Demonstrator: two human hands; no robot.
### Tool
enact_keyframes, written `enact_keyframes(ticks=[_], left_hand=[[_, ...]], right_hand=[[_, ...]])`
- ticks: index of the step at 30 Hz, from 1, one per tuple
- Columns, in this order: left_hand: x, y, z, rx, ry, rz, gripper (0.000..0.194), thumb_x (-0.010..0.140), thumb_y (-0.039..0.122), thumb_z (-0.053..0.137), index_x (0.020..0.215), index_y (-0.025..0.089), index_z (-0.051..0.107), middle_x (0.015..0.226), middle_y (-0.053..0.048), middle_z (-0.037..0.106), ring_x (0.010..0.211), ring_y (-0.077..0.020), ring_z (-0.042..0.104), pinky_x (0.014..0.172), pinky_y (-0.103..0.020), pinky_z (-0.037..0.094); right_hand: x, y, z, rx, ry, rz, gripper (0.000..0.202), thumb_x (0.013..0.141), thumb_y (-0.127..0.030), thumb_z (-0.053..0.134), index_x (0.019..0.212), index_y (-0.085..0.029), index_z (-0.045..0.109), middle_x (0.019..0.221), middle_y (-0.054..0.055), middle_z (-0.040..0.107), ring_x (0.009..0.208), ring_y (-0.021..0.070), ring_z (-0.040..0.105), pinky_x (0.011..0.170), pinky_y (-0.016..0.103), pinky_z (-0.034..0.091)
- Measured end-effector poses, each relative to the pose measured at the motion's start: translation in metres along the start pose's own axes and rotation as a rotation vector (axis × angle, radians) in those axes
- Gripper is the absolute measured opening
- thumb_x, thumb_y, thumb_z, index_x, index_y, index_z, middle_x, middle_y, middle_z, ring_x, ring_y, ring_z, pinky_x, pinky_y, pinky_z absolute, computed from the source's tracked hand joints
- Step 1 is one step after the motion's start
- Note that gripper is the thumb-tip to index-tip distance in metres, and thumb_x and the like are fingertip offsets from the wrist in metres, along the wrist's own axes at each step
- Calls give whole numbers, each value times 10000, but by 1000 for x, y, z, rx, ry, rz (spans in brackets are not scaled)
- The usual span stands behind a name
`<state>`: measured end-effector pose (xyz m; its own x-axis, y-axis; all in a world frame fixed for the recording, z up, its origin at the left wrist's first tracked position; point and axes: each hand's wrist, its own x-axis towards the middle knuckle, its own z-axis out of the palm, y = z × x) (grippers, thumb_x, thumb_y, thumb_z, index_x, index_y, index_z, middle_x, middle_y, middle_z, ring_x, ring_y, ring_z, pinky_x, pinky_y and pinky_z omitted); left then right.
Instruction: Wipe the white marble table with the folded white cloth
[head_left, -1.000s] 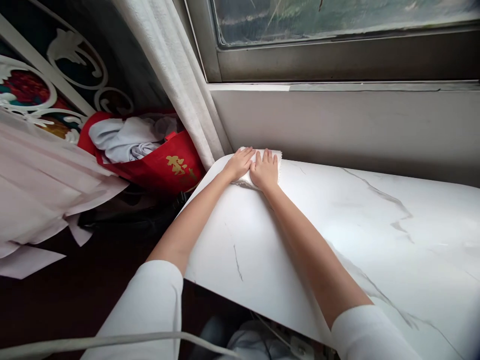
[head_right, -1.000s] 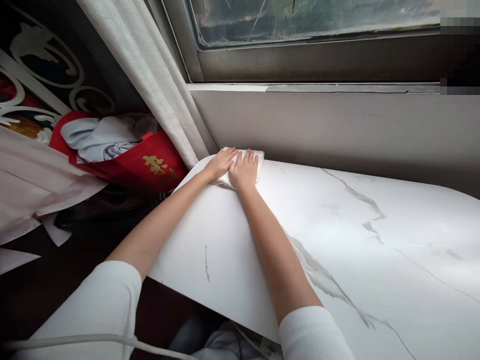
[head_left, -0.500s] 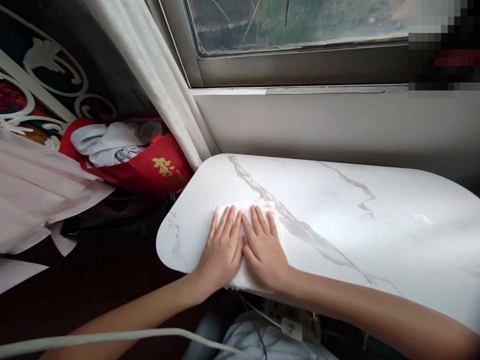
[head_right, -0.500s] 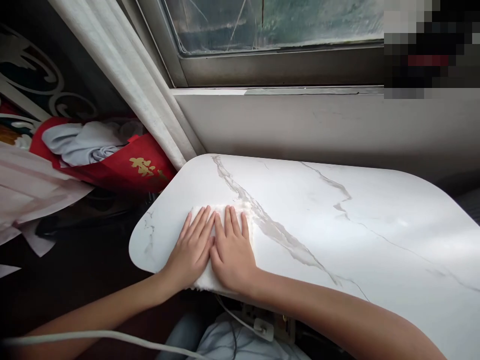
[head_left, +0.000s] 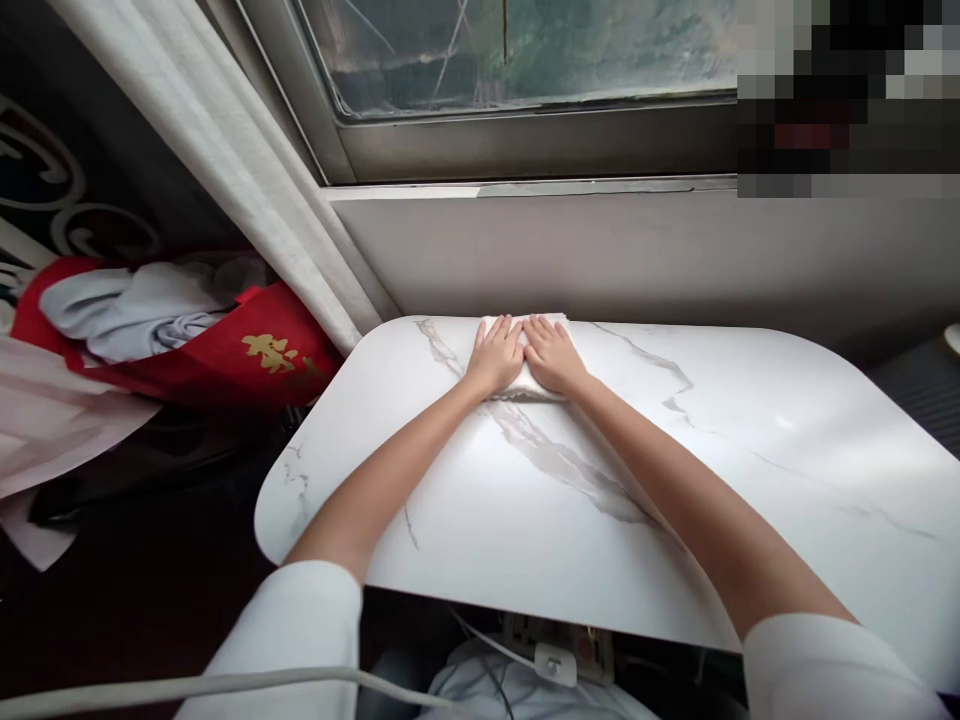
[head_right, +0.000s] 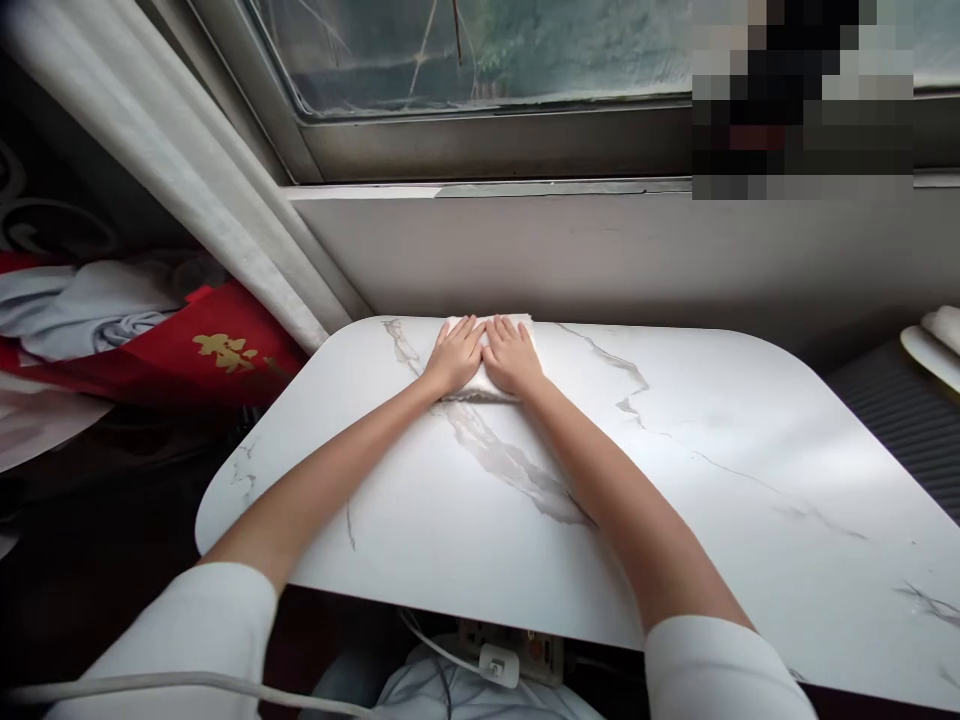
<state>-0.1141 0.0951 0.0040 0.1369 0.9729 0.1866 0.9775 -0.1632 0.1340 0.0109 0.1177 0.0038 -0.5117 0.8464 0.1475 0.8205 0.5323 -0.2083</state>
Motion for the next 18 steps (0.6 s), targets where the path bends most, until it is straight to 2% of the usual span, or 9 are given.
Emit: enact_keyframes(ticks=[2,4,6,9,13,15,18], left_hand=[[32,10,6,-9,5,27,479,938,201,264,1398,139,383,1481,-86,337,1378,-183,259,1147,-403,119],[50,20,10,-9,8,50,477,931,192,270,1388,147,400,1471,-76,359,1367,-179,281,1145,-400,128],[56,28,12,-7,6,69,478,929,190,273,1387,143,402,1470,-78,361,1366,-182,283,1144,-399,127],[49,35,14,-12,8,98,480,937,198,275,1400,134,382,1483,-86,334,1376,-188,261,1146,-399,117],[11,49,11,-22,33,107,477,950,212,267,1406,116,370,1488,-111,317,1385,-202,241,1147,-411,110],[-21,60,8,-28,38,112,478,955,220,263,1407,100,363,1487,-127,312,1391,-211,223,1150,-420,97],[-84,79,-2,-55,18,148,491,961,230,250,1415,61,328,1504,-154,260,1408,-227,152,1153,-449,54]], right_hand=[[13,21,-1,-28,36,83,564,908,-217,229,1437,-26,282,1509,154,263,1396,235,205,1129,421,139],[16,36,-1,-39,64,142,563,910,-224,222,1430,-20,293,1502,164,277,1392,238,214,1125,423,143],[13,43,-2,-44,81,172,562,911,-230,221,1429,-25,298,1500,164,283,1391,237,218,1124,419,144],[1,44,-5,-55,84,184,560,913,-229,228,1434,-33,292,1505,158,274,1394,233,209,1127,420,141],[-36,33,-11,-80,53,145,555,920,-233,240,1439,-40,286,1512,145,254,1399,235,195,1134,428,142],[-68,24,-15,-88,34,103,555,929,-248,240,1442,-39,279,1516,147,241,1404,242,177,1140,430,139],[-130,6,-20,-104,13,21,554,945,-268,219,1446,-35,266,1521,157,215,1412,248,130,1150,442,123]])
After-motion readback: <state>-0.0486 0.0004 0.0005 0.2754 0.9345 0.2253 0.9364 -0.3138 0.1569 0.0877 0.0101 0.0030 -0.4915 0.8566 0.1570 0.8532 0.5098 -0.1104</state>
